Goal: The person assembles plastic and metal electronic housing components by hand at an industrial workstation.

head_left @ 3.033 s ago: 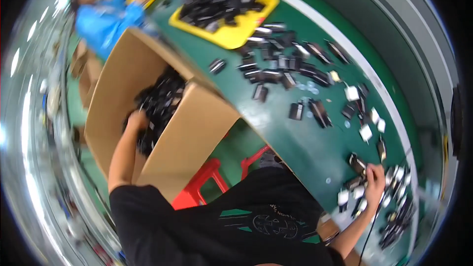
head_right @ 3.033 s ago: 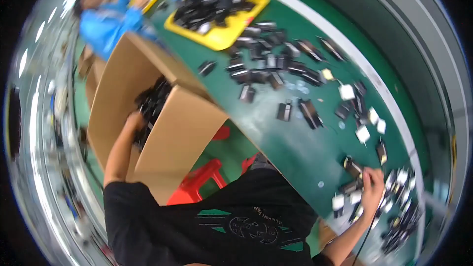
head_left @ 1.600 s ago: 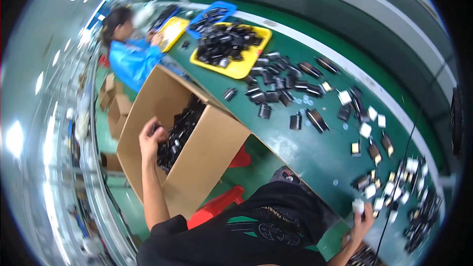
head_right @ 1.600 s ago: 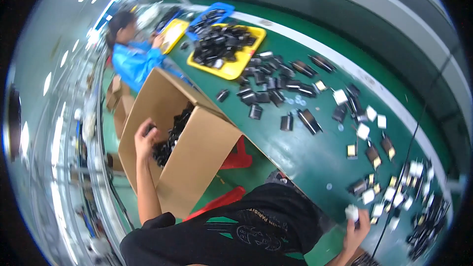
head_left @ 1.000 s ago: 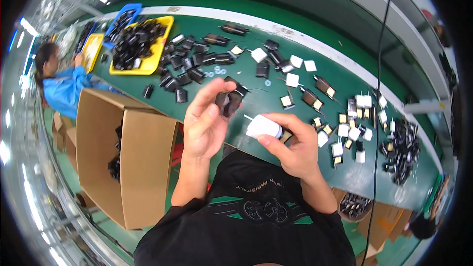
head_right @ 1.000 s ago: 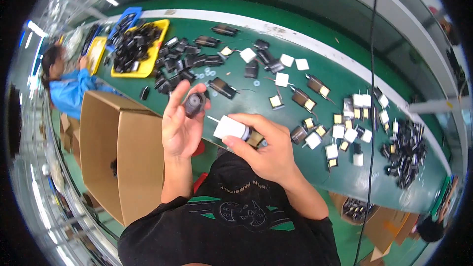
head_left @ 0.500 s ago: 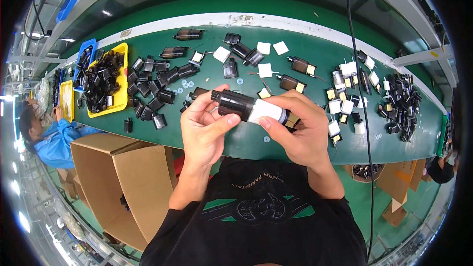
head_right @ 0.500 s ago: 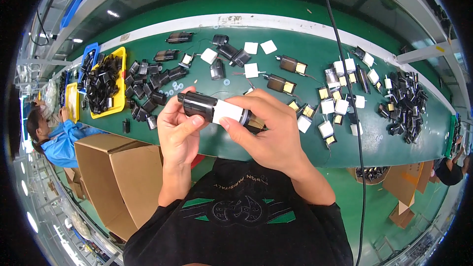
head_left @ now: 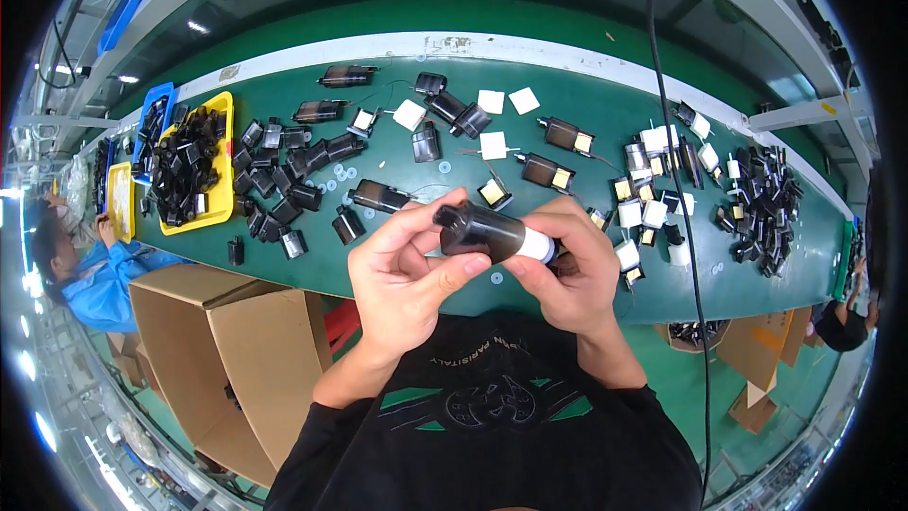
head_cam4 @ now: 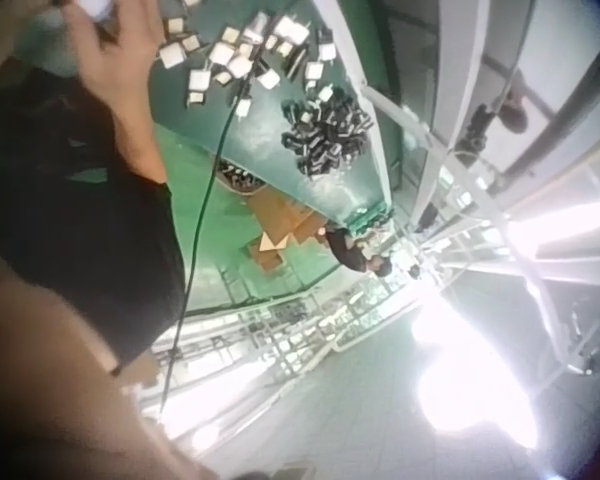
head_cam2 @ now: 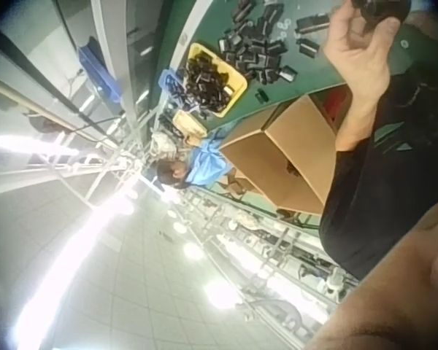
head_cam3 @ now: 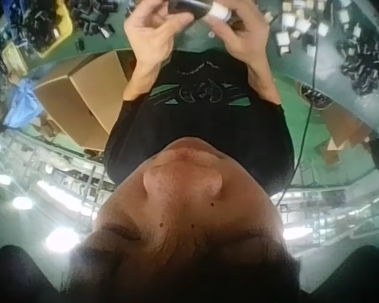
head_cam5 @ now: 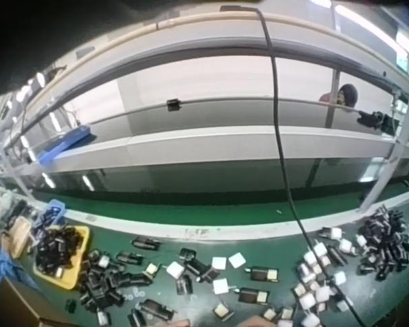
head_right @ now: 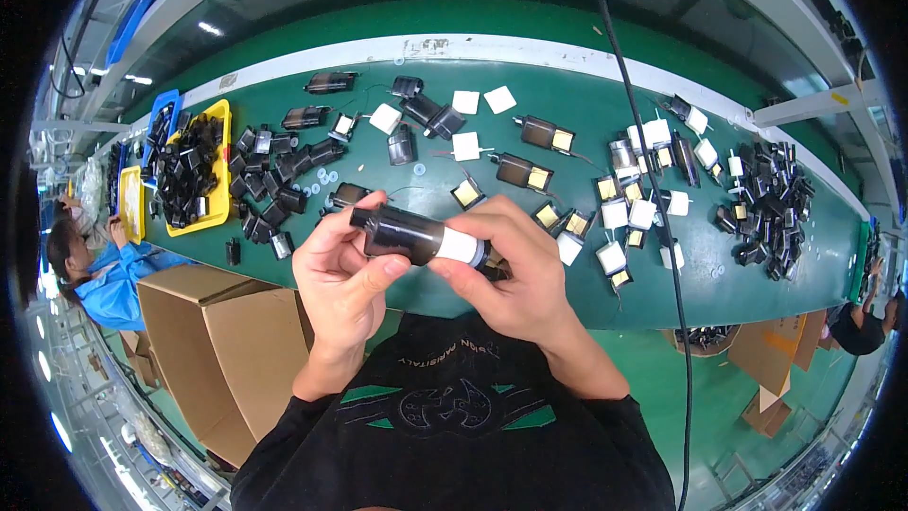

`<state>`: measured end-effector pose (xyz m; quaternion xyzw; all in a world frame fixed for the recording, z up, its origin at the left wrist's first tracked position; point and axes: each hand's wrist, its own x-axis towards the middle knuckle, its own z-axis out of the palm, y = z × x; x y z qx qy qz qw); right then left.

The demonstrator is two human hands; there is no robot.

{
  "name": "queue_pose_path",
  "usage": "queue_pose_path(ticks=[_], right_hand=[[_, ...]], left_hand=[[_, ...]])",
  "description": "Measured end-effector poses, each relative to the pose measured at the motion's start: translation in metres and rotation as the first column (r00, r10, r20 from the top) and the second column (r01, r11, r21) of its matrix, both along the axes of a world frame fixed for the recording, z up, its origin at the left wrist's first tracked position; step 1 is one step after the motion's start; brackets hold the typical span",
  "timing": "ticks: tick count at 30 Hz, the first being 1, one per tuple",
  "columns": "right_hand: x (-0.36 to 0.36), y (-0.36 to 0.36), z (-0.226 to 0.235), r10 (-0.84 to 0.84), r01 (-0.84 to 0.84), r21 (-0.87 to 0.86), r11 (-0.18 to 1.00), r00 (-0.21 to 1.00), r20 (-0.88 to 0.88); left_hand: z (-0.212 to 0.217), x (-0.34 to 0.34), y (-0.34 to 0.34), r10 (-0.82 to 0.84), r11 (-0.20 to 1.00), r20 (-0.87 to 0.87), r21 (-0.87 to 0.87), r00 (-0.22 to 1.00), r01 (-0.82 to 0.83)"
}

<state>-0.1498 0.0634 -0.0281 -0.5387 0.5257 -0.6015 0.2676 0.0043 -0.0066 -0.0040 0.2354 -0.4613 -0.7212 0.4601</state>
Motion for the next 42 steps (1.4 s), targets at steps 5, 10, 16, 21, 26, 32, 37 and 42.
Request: queue_pose_path(ticks=[5, 10, 16, 21, 26, 32, 37, 42], right_hand=[[-0.008, 0.002, -0.005, 0.182, -0.146, -0.146, 0.979, 0.942, 0.283], [-0.02, -0.004, -0.023, 0.302, -0.269, -0.146, 0.952, 0.904, 0.302], [-0.026, -0.01, -0.042, 0.368, -0.227, -0.351, 0.909, 0.833, 0.413], [-0.034, -0.004, -0.046, 0.311, -0.192, -0.401, 0.896, 0.916, 0.255], [-0.033, 0.004, -0.044, 0.215, -0.136, -0.347, 0.928, 0.956, 0.2], [-0.032, 0.007, -0.038, 0.248, -0.14, -0.303, 0.943, 0.901, 0.355], [-0.031, 0.0, -0.039, 0.238, -0.153, -0.393, 0.907, 0.955, 0.178], [-0.022, 0.005, -0.037, 0.277, -0.153, -0.384, 0.91, 0.916, 0.291]], left_hand=[[0.01, -0.008, 0.004, -0.096, 0.994, 0.02, -0.044, 0.995, 0.096], [0.017, -0.015, 0.002, -0.036, 0.921, 0.284, -0.363, 0.958, 0.142], [0.018, -0.029, 0.006, 0.068, 0.779, 0.257, -0.617, 0.964, 0.109], [0.022, -0.032, 0.008, 0.07, 0.724, 0.323, -0.667, 0.944, 0.175], [0.023, -0.032, 0.006, 0.038, 0.722, 0.361, -0.654, 0.932, 0.224], [0.023, -0.031, 0.007, 0.016, 0.734, 0.326, -0.646, 0.945, 0.21], [0.028, -0.029, 0.008, -0.007, 0.781, 0.329, -0.588, 0.944, 0.21], [0.027, -0.024, 0.008, -0.017, 0.769, 0.296, -0.607, 0.955, 0.202]])
